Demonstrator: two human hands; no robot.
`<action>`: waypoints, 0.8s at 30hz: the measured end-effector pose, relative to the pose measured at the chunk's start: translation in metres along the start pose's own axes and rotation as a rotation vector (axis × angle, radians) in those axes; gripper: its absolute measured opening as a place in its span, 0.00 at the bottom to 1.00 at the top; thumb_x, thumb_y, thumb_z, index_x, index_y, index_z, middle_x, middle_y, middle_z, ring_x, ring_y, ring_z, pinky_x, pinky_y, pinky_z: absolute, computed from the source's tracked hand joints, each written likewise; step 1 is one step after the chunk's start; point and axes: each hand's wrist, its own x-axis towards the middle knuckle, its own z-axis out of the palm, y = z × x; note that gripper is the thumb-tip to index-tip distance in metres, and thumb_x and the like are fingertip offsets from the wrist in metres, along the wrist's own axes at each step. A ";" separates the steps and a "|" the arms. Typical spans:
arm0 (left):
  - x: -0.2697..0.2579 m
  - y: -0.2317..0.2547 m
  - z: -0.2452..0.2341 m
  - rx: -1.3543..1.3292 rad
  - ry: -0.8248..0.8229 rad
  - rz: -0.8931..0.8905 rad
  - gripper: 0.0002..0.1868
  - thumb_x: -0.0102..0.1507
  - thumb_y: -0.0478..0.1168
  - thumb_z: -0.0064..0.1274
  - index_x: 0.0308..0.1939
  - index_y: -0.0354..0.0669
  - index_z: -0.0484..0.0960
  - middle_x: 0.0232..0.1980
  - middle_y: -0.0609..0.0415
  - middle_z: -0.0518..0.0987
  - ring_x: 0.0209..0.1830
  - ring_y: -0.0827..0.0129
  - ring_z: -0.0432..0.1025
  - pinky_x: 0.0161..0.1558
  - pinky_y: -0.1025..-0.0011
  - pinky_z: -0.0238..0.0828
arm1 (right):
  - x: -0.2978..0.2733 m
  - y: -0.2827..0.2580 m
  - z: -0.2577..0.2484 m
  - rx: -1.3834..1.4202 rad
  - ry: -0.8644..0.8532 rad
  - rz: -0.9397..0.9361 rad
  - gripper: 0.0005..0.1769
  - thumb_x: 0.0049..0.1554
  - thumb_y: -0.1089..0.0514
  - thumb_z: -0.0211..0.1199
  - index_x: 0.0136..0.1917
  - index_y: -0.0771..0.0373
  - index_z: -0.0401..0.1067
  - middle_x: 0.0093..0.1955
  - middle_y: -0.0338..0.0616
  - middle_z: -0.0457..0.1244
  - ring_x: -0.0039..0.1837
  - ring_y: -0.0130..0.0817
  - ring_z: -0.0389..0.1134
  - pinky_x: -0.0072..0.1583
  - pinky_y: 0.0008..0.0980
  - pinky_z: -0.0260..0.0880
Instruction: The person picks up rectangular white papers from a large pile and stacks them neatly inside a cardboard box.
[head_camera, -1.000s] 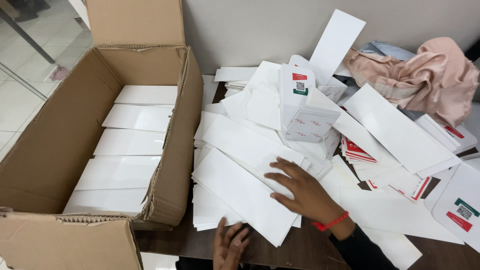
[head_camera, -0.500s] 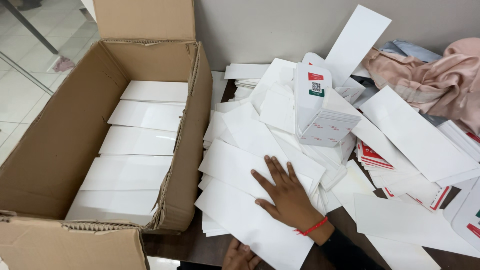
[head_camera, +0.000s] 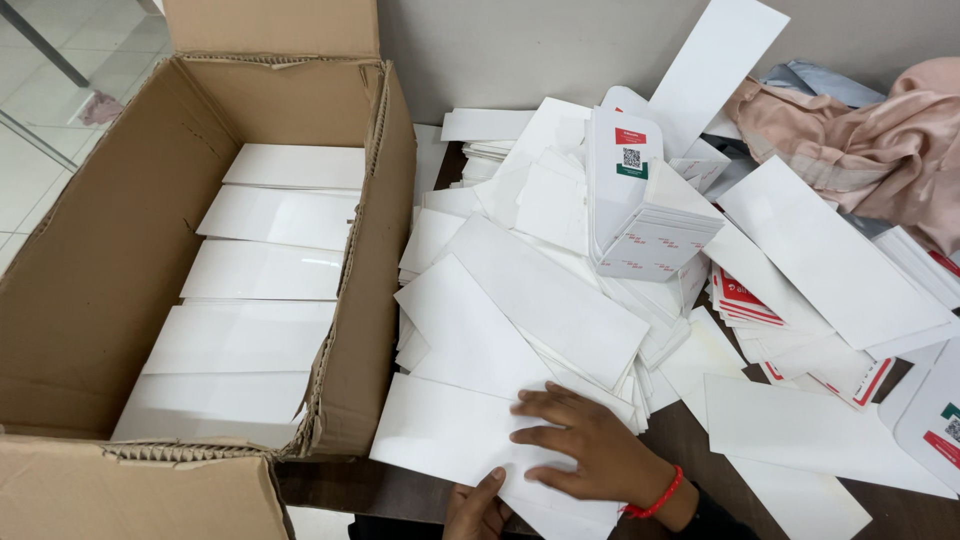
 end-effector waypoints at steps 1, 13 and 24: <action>0.000 -0.002 0.002 0.039 0.032 0.022 0.35 0.60 0.39 0.57 0.69 0.33 0.61 0.61 0.33 0.76 0.65 0.50 0.73 0.67 0.50 0.70 | 0.000 0.003 0.003 0.023 0.076 0.020 0.24 0.62 0.36 0.63 0.68 0.43 0.71 0.79 0.34 0.58 0.85 0.40 0.55 0.83 0.49 0.51; -0.026 0.018 0.021 0.078 0.226 -0.100 0.45 0.56 0.40 0.60 0.73 0.37 0.54 0.64 0.33 0.72 0.66 0.47 0.70 0.68 0.49 0.67 | 0.015 -0.021 0.001 -0.083 0.116 0.033 0.40 0.59 0.32 0.60 0.74 0.56 0.61 0.80 0.52 0.52 0.83 0.49 0.44 0.78 0.58 0.35; -0.003 -0.006 0.013 0.286 0.302 -0.025 0.48 0.59 0.40 0.60 0.76 0.32 0.50 0.68 0.27 0.68 0.72 0.45 0.64 0.73 0.49 0.54 | 0.025 0.020 -0.041 -0.325 0.292 0.311 0.37 0.60 0.41 0.57 0.76 0.62 0.57 0.78 0.55 0.51 0.81 0.55 0.44 0.75 0.57 0.42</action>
